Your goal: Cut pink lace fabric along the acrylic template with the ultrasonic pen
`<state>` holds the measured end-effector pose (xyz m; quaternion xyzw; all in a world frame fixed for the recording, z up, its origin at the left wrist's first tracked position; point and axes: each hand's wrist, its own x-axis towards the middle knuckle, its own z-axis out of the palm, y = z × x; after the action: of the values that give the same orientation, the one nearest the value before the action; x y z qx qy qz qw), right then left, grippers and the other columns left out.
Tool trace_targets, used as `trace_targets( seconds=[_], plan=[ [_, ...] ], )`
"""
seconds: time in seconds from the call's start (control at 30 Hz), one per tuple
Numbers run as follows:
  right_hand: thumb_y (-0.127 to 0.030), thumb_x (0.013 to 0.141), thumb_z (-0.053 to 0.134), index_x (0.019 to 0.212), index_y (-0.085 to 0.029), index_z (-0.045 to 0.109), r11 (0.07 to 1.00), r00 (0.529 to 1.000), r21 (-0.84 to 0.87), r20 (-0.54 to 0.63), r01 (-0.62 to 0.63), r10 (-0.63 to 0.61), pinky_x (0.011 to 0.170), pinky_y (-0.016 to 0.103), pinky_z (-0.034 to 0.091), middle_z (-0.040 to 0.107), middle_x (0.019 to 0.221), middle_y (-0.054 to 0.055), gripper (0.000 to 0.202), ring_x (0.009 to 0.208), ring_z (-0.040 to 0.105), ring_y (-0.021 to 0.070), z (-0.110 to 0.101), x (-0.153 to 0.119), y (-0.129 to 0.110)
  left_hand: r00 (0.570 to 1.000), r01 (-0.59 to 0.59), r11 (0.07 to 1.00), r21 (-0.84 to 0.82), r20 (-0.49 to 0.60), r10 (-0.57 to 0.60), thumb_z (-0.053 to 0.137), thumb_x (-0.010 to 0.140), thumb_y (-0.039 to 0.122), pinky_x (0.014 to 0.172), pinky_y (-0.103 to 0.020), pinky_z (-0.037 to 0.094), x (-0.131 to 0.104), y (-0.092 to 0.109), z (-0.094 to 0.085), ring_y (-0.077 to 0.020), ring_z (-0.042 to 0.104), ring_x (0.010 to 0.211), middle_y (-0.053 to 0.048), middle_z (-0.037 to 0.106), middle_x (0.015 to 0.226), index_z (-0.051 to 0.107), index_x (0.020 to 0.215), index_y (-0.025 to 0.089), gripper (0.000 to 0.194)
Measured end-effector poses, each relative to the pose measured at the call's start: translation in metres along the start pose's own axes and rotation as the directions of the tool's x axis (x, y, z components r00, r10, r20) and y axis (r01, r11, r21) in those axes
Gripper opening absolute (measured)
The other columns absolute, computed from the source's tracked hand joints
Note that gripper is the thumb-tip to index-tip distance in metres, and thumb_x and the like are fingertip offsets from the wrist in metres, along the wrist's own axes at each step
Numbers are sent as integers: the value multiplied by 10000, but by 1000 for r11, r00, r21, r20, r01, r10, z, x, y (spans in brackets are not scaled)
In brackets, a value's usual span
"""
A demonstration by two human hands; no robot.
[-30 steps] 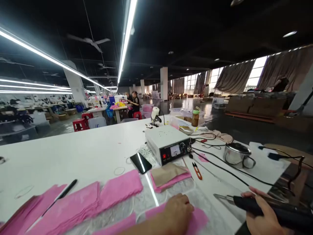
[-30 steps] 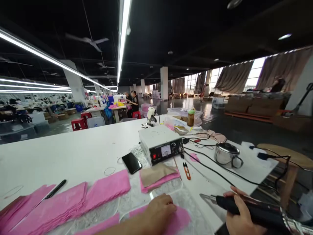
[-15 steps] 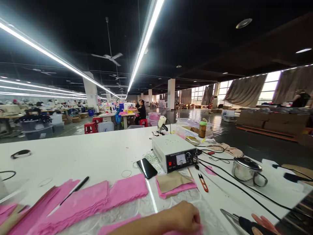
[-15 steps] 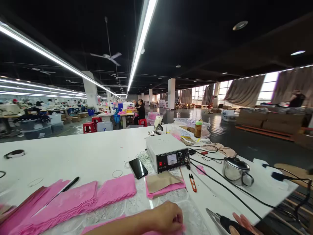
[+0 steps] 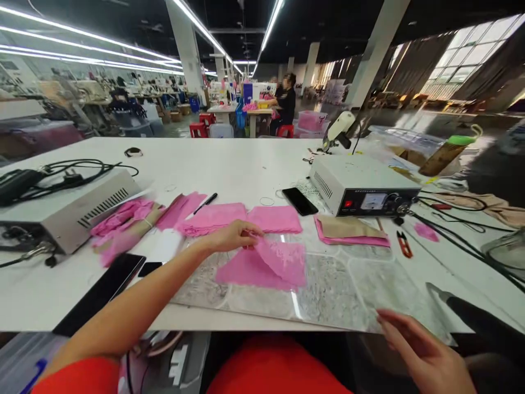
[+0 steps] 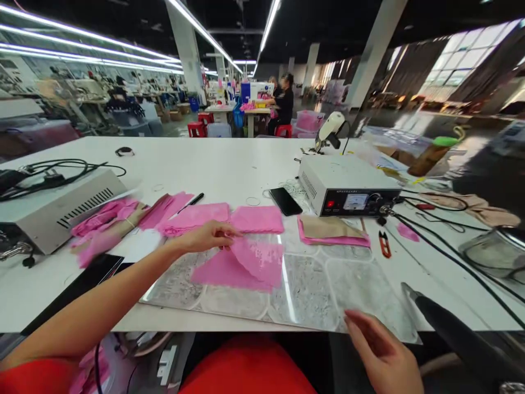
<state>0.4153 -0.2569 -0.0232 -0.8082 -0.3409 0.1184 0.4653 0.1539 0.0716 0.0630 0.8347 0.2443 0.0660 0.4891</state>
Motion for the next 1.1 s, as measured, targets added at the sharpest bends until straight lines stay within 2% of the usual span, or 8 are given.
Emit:
trace_targets(
  seconds=[0.07,0.13,0.23,0.43,0.5,0.67,0.9,1.1],
  plan=[
    [-490,696,667,794,-235,745,984,972,4,151,179,-178,580,271,598,754,790,49,284,666,712,218,21,16,-34,1000,10,999,36,-20,-9,590,822,335,651,-229,474,-22,-11,-1,-139,622,727,-31,659,805,669,896,143,220],
    [-422,763,609,794,-217,733,941,915,24,225,339,-335,529,260,564,741,761,46,241,602,676,179,42,35,-63,999,-11,996,94,-46,16,575,820,312,636,-214,445,-40,-16,2,-131,587,716,-20,649,784,660,805,154,179],
    [-319,810,553,812,-195,705,885,843,-36,327,464,-428,526,262,521,704,701,30,196,552,610,142,67,57,-92,995,-67,982,178,-56,78,531,832,272,652,-209,430,-56,-21,6,-125,564,720,-13,651,791,653,799,164,166],
    [-195,840,514,856,-194,662,761,613,-16,605,649,-509,575,261,484,670,767,30,149,610,584,126,89,57,-107,981,-167,947,274,-52,188,475,882,235,753,-238,453,-63,-29,10,-139,582,804,-35,656,872,645,818,168,194],
    [-188,852,518,889,-190,659,733,573,-17,635,680,-517,604,270,494,669,803,41,145,645,594,132,91,53,-103,975,-188,936,297,-61,215,469,891,218,780,-246,456,-63,-32,11,-142,589,842,-43,651,926,647,826,171,195],
    [-175,871,505,902,-196,662,686,568,-61,616,725,-546,637,287,509,667,822,50,161,702,616,154,96,55,-90,965,-207,911,357,-77,249,460,900,180,795,-257,458,-65,-38,14,-146,595,888,-59,622,1042,654,852,177,199],
    [-182,905,468,866,-198,617,709,576,-17,598,705,-557,627,266,493,644,806,37,154,695,612,141,98,59,-85,964,-186,898,400,-104,246,475,909,182,788,-243,465,-70,-44,17,-136,605,876,-53,609,1071,673,861,190,204],
    [-189,908,468,883,-203,592,704,557,-17,625,710,-546,589,253,474,625,808,32,127,651,577,131,96,56,-82,970,-150,901,407,-118,214,505,907,181,811,-268,467,-77,-50,19,-144,619,885,-48,602,1105,698,877,206,197]
  ],
)
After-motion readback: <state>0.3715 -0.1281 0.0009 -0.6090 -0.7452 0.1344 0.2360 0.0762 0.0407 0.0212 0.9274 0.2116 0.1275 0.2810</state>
